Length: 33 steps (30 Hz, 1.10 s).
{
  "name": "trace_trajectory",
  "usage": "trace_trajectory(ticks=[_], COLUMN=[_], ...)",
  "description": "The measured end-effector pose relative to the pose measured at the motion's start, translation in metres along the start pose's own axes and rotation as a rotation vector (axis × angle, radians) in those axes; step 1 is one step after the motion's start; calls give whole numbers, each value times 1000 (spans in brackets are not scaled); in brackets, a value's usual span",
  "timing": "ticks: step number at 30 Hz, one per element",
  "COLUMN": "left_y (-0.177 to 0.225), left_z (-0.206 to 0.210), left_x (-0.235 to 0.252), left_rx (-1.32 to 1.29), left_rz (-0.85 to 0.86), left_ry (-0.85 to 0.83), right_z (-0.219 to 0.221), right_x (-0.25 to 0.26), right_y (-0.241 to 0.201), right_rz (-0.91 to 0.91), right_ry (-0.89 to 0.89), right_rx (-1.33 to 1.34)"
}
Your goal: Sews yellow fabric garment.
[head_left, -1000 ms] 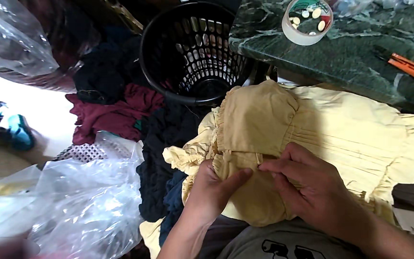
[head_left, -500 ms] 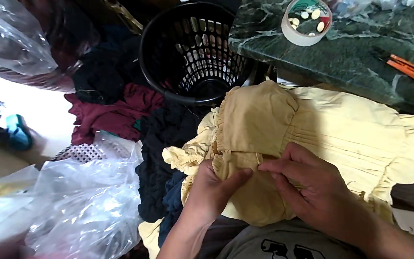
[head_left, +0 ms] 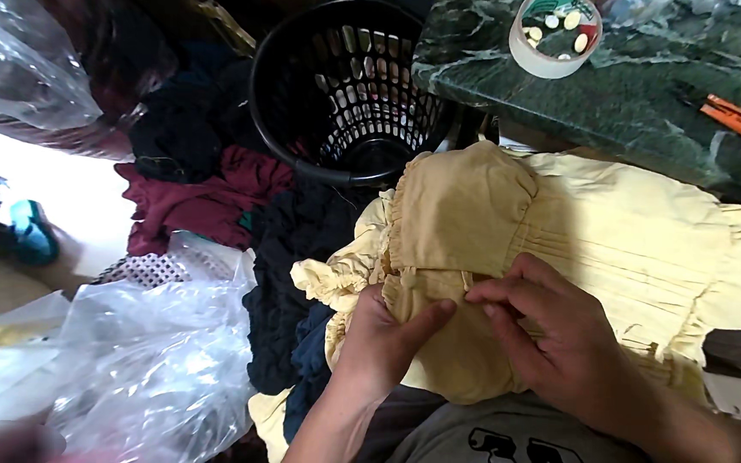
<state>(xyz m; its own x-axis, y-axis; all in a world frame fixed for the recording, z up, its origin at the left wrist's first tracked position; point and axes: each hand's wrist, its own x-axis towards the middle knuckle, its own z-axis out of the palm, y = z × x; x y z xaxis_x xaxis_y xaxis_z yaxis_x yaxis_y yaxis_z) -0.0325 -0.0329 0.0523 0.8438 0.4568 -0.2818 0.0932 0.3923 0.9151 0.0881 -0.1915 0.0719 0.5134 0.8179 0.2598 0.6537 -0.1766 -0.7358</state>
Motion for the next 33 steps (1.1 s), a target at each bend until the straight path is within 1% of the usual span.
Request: trace_trajectory(ticks=[5, 14, 19, 23, 26, 30, 33], left_y=[-2, -3, -3, -2, -3, -8, -8], left_z=[1, 3, 2, 1, 1, 7, 7], left_x=[0, -1, -1, -1, 0, 0, 0], left_rx=[-60, -81, -88, -87, -59, 31, 0], left_rz=[-10, -1, -12, -6, 4, 61, 76], left_ry=[-4, 5, 28, 13, 11, 29, 56], right_z=[6, 14, 1, -6, -3, 7, 4], right_x=[-3, -2, -1, -2, -1, 3, 9], right_y=[4, 4, 4, 4, 3, -1, -4], right_rz=[-10, -23, -57, -66, -80, -107, -126], right_ry=[36, 87, 24, -7, 6, 75, 66], right_rx=[42, 28, -70, -176, -193, -178, -206])
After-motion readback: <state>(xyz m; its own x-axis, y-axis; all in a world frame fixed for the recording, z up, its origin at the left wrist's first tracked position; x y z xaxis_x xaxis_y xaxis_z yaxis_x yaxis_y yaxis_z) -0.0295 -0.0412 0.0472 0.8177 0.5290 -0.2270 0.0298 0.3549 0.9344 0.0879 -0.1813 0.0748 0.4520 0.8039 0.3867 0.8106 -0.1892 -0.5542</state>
